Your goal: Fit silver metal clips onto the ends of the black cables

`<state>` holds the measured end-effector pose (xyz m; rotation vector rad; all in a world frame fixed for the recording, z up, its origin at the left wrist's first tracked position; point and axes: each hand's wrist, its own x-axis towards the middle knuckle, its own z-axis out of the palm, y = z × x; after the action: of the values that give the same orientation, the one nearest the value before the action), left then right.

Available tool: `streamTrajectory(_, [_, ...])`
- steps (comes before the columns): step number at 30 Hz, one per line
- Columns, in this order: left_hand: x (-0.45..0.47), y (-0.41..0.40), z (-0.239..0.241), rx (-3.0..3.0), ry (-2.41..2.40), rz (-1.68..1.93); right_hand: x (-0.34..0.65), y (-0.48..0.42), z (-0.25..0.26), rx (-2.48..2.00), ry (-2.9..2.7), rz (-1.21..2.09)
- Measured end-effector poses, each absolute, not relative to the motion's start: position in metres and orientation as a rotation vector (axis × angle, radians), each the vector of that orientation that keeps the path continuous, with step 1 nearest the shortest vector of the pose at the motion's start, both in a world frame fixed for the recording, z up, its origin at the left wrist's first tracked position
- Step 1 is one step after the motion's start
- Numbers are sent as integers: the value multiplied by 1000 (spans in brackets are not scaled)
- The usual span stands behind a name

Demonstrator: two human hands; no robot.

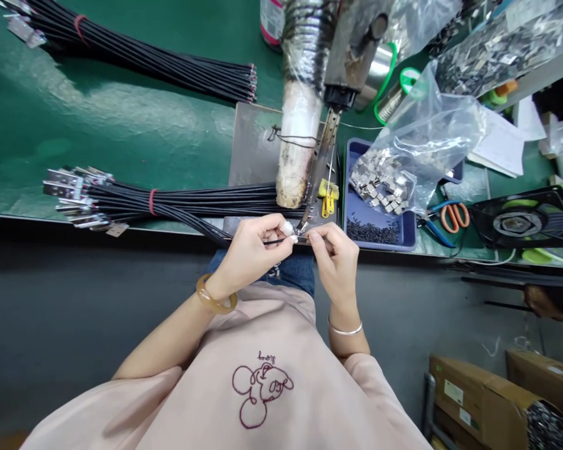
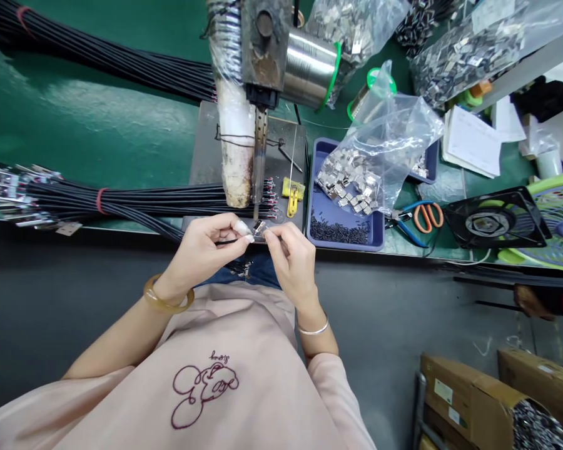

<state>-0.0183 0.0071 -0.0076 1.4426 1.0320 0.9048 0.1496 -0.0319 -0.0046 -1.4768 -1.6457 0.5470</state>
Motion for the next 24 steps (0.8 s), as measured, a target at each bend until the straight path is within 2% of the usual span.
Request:
streamTrajectory(16, [-24, 8, -10, 1540, 947, 892, 144, -32, -7, -1495, -1603, 607])
streamTrajectory(22, [-32, 13, -7, 1569, 845, 892, 154, -32, -4, -1510, -1338, 995])
streamTrajectory(24, [-33, 13, -6, 1461, 844, 913, 155, -35, -4, -1464, -1341, 1011])
